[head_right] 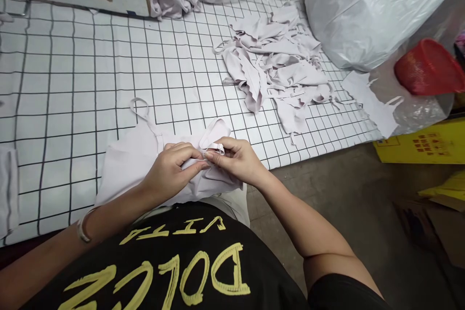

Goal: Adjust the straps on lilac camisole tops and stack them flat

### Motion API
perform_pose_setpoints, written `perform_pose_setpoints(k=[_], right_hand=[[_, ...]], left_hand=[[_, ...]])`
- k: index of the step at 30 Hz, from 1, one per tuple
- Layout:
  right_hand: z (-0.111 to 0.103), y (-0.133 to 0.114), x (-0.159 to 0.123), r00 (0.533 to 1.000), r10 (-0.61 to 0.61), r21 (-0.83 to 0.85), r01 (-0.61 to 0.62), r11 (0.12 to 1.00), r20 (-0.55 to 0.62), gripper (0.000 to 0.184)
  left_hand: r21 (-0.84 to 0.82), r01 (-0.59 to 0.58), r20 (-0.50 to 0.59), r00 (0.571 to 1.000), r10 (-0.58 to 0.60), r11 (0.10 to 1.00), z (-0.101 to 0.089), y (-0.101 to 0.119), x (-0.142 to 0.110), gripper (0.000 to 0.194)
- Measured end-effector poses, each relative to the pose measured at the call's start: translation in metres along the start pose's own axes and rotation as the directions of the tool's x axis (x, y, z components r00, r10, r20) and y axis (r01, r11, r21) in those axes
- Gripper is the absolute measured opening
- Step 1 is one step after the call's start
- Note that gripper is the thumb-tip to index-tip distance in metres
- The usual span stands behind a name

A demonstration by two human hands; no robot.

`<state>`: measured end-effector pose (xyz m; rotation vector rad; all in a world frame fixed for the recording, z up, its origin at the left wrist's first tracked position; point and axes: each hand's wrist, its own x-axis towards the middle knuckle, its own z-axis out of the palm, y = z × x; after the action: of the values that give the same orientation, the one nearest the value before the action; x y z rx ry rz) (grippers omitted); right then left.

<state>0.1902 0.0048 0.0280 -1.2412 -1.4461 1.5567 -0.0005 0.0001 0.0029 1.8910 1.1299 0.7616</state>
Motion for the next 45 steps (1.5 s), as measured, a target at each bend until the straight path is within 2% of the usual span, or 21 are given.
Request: perform_pose_setpoints(k=[12, 26, 32, 35, 40, 45], right_hand=[[0.001, 0.005, -0.004, 0.992, -0.124, -0.149, 0.125, 0.981, 0.018, 0.024], [0.01, 0.004, -0.01, 0.988, -0.153, -0.204, 0.143, 0.968, -0.03, 0.024], [0.014, 0.01, -0.012, 0.991, -0.051, -0.082, 0.041, 0.996, -0.12, 0.03], [0.016, 0.01, -0.013, 0.991, -0.04, -0.076, 0.03, 0.997, -0.129, 0.033], [0.018, 0.011, -0.015, 0.983, -0.123, -0.188, 0.097, 0.977, -0.134, 0.032], [0.018, 0.015, -0.017, 0.964, -0.23, -0.275, 0.188, 0.943, -0.13, 0.021]], left_hand=[[-0.029, 0.011, 0.018, 1.0, -0.01, 1.0, 0.002, 0.003, 0.0, 0.008], [-0.053, 0.028, 0.006, 1.0, -0.028, 0.998, 0.002, 0.004, 0.0, 0.01], [-0.045, 0.01, -0.038, 0.999, -0.011, 0.999, 0.003, 0.005, -0.001, 0.011], [-0.032, 0.006, -0.047, 0.999, -0.007, 0.999, 0.003, 0.005, 0.0, 0.011], [-0.042, 0.024, -0.051, 0.998, -0.026, 0.999, 0.004, 0.005, -0.001, 0.011], [-0.065, 0.033, -0.058, 0.998, -0.037, 0.997, 0.005, 0.005, -0.002, 0.012]])
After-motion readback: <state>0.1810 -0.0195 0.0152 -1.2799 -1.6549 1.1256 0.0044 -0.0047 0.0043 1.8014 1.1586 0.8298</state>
